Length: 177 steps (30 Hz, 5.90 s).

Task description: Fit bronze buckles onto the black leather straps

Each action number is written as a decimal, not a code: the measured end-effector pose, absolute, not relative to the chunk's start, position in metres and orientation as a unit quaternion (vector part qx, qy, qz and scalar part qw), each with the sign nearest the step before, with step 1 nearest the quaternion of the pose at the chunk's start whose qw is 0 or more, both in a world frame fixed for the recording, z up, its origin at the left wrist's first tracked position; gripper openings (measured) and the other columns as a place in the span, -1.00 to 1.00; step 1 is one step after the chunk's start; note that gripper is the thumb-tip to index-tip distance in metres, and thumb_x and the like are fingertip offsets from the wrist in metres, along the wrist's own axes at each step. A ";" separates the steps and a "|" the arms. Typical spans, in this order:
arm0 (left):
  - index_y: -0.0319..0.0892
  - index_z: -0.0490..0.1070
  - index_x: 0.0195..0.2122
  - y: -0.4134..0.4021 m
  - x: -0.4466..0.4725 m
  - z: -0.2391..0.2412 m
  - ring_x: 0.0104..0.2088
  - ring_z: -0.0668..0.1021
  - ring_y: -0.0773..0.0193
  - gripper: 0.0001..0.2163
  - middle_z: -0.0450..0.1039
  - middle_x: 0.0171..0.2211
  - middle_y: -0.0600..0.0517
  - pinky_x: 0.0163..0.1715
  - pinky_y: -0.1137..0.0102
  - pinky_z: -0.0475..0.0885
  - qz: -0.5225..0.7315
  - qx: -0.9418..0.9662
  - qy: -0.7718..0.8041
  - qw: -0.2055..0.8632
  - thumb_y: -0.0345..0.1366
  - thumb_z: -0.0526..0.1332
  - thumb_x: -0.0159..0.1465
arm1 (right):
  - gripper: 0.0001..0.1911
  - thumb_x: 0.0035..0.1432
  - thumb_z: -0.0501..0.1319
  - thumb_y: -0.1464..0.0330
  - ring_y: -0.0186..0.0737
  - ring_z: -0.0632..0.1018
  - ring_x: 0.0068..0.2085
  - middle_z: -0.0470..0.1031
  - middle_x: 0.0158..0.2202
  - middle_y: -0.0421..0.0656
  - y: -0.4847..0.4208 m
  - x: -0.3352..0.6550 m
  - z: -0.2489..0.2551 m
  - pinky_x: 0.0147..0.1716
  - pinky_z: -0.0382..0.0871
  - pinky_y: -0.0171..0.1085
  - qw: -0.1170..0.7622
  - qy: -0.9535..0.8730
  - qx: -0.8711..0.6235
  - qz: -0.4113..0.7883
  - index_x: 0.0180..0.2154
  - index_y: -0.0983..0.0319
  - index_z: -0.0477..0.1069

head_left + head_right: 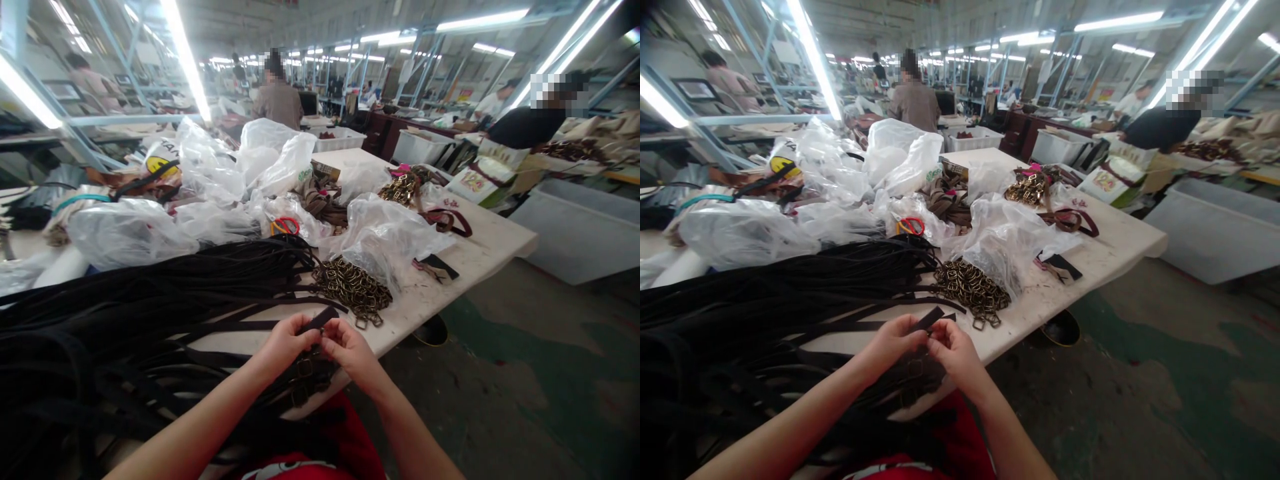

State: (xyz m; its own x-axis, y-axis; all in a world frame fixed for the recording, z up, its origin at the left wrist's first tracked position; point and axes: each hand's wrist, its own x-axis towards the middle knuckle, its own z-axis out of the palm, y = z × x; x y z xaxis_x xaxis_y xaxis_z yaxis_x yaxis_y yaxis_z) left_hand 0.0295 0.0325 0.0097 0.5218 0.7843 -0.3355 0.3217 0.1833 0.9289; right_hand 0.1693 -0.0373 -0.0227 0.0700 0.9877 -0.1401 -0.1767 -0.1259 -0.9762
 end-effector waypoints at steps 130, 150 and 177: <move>-0.20 0.33 -0.48 0.050 0.036 -0.022 -0.58 0.36 0.34 -0.78 0.32 -0.62 0.13 -0.58 0.49 0.18 0.091 0.776 0.434 0.448 -0.15 0.06 0.09 | -0.94 0.06 0.16 0.40 -0.21 0.44 -0.34 0.37 -0.38 -0.12 -0.024 0.243 -0.059 -0.37 0.15 -0.31 0.127 -0.554 -0.812 0.133 -0.44 0.25 0.35; -0.23 0.35 -0.40 0.051 0.023 0.004 -0.60 0.29 0.41 -0.77 0.29 -0.60 0.14 -0.61 0.51 0.16 0.162 0.738 0.406 0.514 -0.17 0.06 0.12 | -0.74 0.15 0.06 0.22 -0.30 0.45 -0.42 0.41 -0.36 -0.17 -0.020 0.171 -0.002 -0.46 0.32 -0.31 0.461 -0.518 -0.551 0.465 -0.17 0.21 0.27; -0.21 0.28 -0.49 0.048 0.011 0.008 -0.60 0.29 0.42 -0.72 0.23 -0.63 0.17 -0.60 0.52 0.17 0.100 0.718 0.382 0.573 -0.08 0.04 0.15 | -0.66 -0.22 0.39 0.24 -0.44 0.40 -0.54 0.40 -0.53 -0.26 -0.031 0.177 -0.007 -0.55 0.29 -0.45 0.599 -0.214 -0.477 0.607 -0.40 0.28 0.40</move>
State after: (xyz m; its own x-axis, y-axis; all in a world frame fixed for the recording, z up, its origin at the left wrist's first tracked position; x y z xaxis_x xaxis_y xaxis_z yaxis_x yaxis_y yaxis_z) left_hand 0.0109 0.0482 0.0076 0.6880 0.6634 -0.2944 0.4342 -0.0512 0.8994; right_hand 0.1769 -0.0305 -0.0065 0.1714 0.9310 -0.3222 -0.5221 -0.1915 -0.8311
